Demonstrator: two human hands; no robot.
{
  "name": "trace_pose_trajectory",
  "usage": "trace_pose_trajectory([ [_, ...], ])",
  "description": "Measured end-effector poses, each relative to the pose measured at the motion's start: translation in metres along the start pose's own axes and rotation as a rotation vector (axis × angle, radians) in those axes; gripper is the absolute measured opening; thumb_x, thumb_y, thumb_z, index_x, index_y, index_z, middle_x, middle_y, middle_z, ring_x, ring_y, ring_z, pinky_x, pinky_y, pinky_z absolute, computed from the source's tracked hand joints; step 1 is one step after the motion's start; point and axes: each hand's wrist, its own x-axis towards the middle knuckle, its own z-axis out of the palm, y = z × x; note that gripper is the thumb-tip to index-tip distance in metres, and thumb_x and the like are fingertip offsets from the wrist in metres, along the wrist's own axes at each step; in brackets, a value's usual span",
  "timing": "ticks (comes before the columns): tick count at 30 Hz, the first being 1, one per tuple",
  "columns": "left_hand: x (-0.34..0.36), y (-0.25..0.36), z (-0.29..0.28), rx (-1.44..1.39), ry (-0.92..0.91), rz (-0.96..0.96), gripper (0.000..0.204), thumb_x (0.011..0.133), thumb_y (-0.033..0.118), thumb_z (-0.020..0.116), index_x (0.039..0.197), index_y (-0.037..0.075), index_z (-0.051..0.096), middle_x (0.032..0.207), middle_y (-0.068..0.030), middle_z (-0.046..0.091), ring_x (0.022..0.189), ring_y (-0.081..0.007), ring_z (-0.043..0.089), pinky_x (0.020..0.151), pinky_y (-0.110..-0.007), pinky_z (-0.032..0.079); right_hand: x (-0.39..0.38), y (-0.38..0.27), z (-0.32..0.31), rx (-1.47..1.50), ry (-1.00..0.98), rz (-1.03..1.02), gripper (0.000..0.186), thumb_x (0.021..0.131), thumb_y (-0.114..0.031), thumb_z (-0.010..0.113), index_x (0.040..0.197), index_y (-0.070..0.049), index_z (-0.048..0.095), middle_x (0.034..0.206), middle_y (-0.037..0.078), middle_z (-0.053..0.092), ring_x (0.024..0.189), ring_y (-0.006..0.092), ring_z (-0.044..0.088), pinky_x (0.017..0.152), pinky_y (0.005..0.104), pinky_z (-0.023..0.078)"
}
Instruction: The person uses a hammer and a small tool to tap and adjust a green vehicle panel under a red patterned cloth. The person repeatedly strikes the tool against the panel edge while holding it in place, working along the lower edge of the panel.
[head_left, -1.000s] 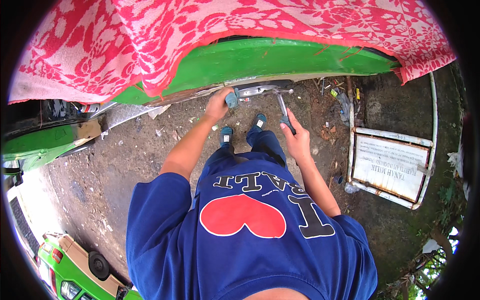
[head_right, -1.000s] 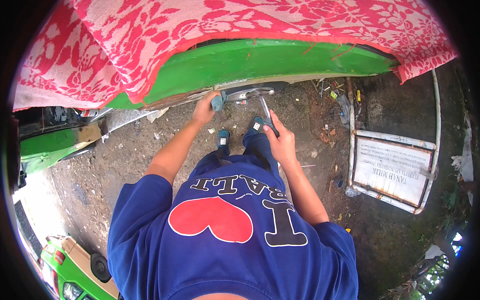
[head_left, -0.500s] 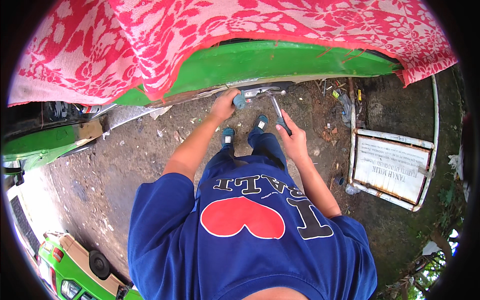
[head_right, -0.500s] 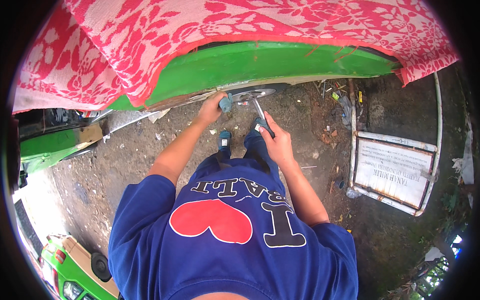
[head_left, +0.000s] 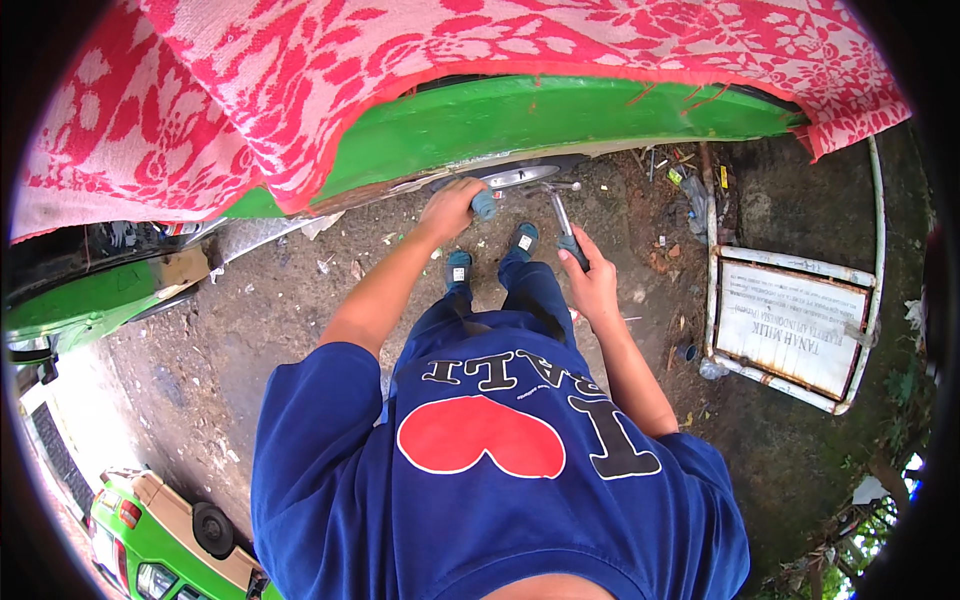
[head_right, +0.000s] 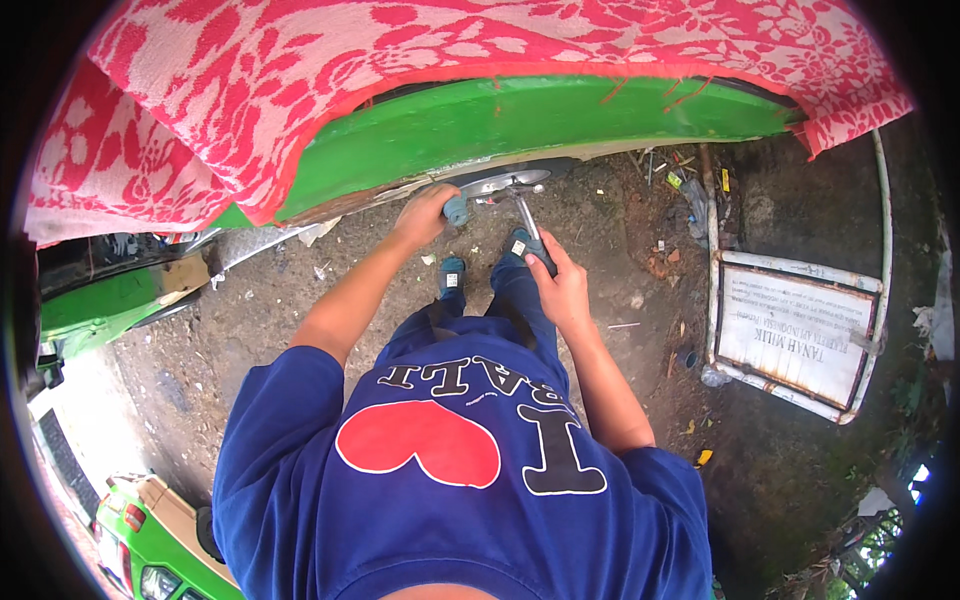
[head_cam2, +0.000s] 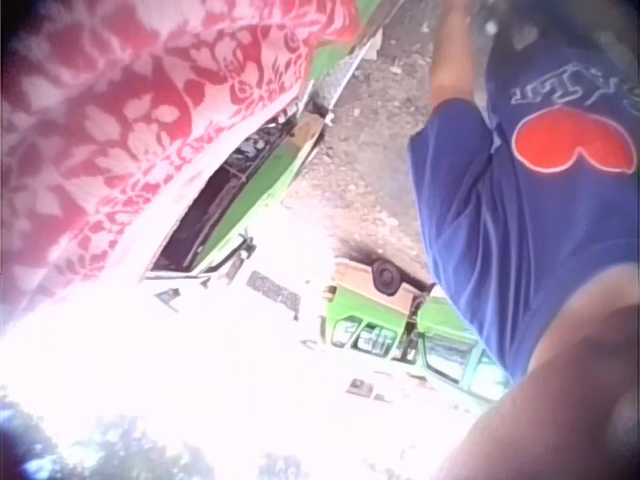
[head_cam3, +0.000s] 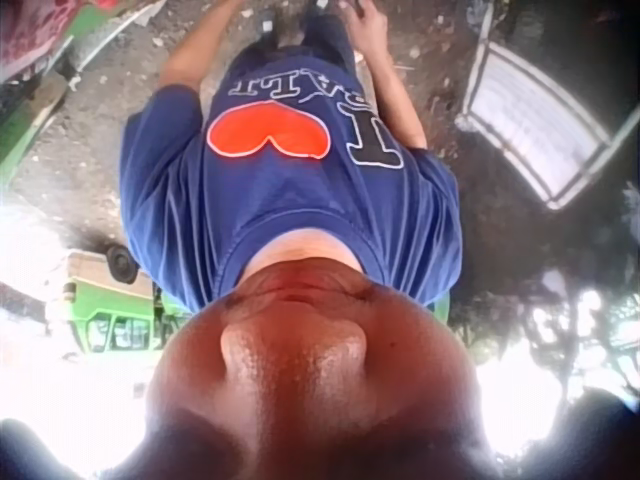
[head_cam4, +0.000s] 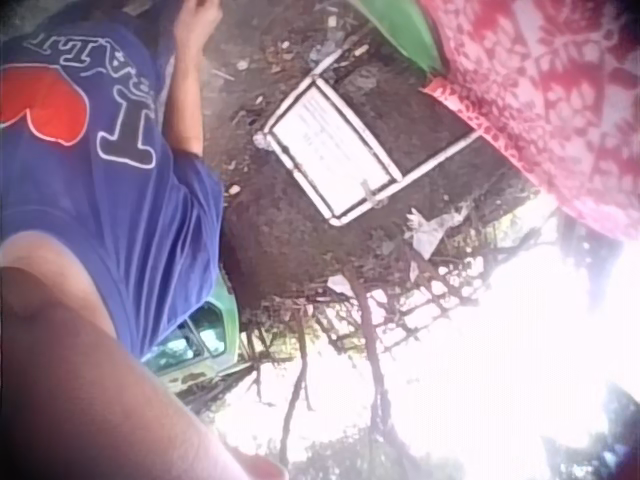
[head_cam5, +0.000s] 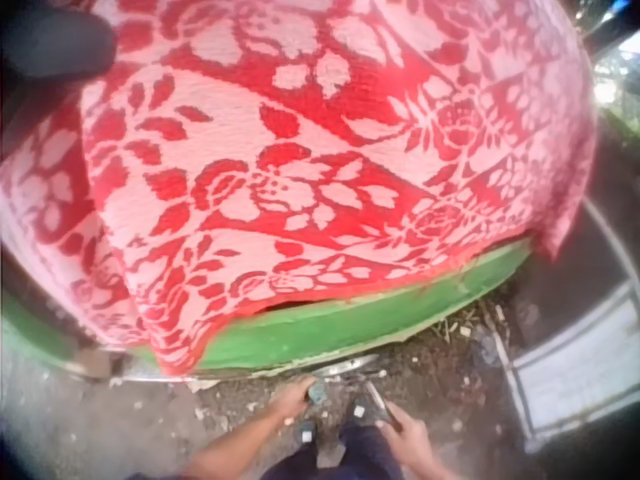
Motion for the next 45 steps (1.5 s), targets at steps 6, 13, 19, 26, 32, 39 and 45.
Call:
trace_pose_trajectory([
  [6, 0.022, -0.001, -0.004, 0.12, -0.087, 0.018, 0.045, 0.076, -0.004, 0.06, 0.118, 0.012, 0.055, 0.116, -0.0153, 0.065, 0.111, -0.0373, 0.061, 0.091, -0.048, 0.05, -0.004, 0.014, -0.002, -0.009, 0.047, 0.013, 0.046, 0.094, -0.017, 0.068, 0.137, -0.005, 0.059, 0.118, 0.018, 0.071, 0.108, 0.0208, 0.068, 0.092, 0.0331, 0.052],
  [13, 0.055, 0.011, 0.003, 0.208, -0.154, -0.11, 0.038, 0.079, 0.009, 0.066, 0.115, 0.013, 0.053, 0.108, -0.015, 0.067, 0.107, -0.0365, 0.063, 0.085, -0.048, 0.051, -0.013, 0.03, -0.007, 0.045, 0.049, 0.176, 0.046, 0.094, -0.017, 0.068, 0.137, -0.004, 0.058, 0.121, 0.021, 0.069, 0.113, 0.0242, 0.068, 0.094, 0.0347, 0.051],
  [19, 0.079, 0.007, 0.031, 0.339, -0.141, -0.049, 0.037, 0.08, 0.01, 0.066, 0.114, 0.012, 0.054, 0.105, -0.0125, 0.066, 0.106, -0.0332, 0.063, 0.087, -0.048, 0.05, -0.013, 0.056, -0.013, 0.055, 0.1, 0.222, 0.048, 0.094, -0.018, 0.069, 0.138, -0.004, 0.058, 0.106, 0.012, 0.073, 0.095, 0.0137, 0.066, 0.086, 0.031, 0.052],
  [26, 0.088, -0.004, 0.06, 0.292, -0.151, -0.03, 0.042, 0.078, 0.002, 0.063, 0.117, 0.01, 0.052, 0.112, -0.0128, 0.063, 0.114, -0.0337, 0.06, 0.091, -0.046, 0.051, 0.011, 0.098, -0.008, 0.219, 0.119, 0.347, 0.048, 0.094, -0.017, 0.067, 0.14, -0.005, 0.057, 0.109, 0.009, 0.072, 0.096, 0.0121, 0.064, 0.087, 0.0296, 0.051],
  [32, 0.109, -0.009, 0.062, 0.279, -0.232, -0.108, 0.041, 0.079, 0.003, 0.062, 0.117, 0.011, 0.051, 0.114, -0.0154, 0.062, 0.107, -0.0387, 0.063, 0.088, -0.049, 0.052, 0.05, 0.114, 0.016, 0.339, 0.11, 0.299, 0.047, 0.096, -0.016, 0.065, 0.141, -0.007, 0.057, 0.104, 0.005, 0.07, 0.086, 0.0093, 0.061, 0.079, 0.0269, 0.051],
  [39, 0.107, -0.014, 0.076, 0.34, -0.24, -0.126, 0.038, 0.079, 0.005, 0.064, 0.114, 0.015, 0.053, 0.112, -0.0116, 0.066, 0.1, -0.0375, 0.066, 0.083, -0.049, 0.054, 0.07, 0.121, 0.035, 0.422, 0.094, 0.212, 0.052, 0.098, -0.011, 0.063, 0.148, -0.01, 0.05, 0.091, -0.004, 0.065, 0.06, 0.0016, 0.046, 0.051, 0.0205, 0.04],
  [45, 0.106, -0.019, 0.082, 0.328, -0.193, -0.078, 0.038, 0.078, 0.005, 0.066, 0.113, 0.015, 0.055, 0.108, -0.0112, 0.067, 0.096, -0.0362, 0.067, 0.08, -0.049, 0.055, 0.073, 0.118, 0.035, 0.507, 0.087, 0.291, 0.052, 0.099, -0.013, 0.062, 0.15, -0.013, 0.048, 0.081, -0.003, 0.059, 0.055, 0.0032, 0.046, 0.046, 0.0217, 0.04],
])
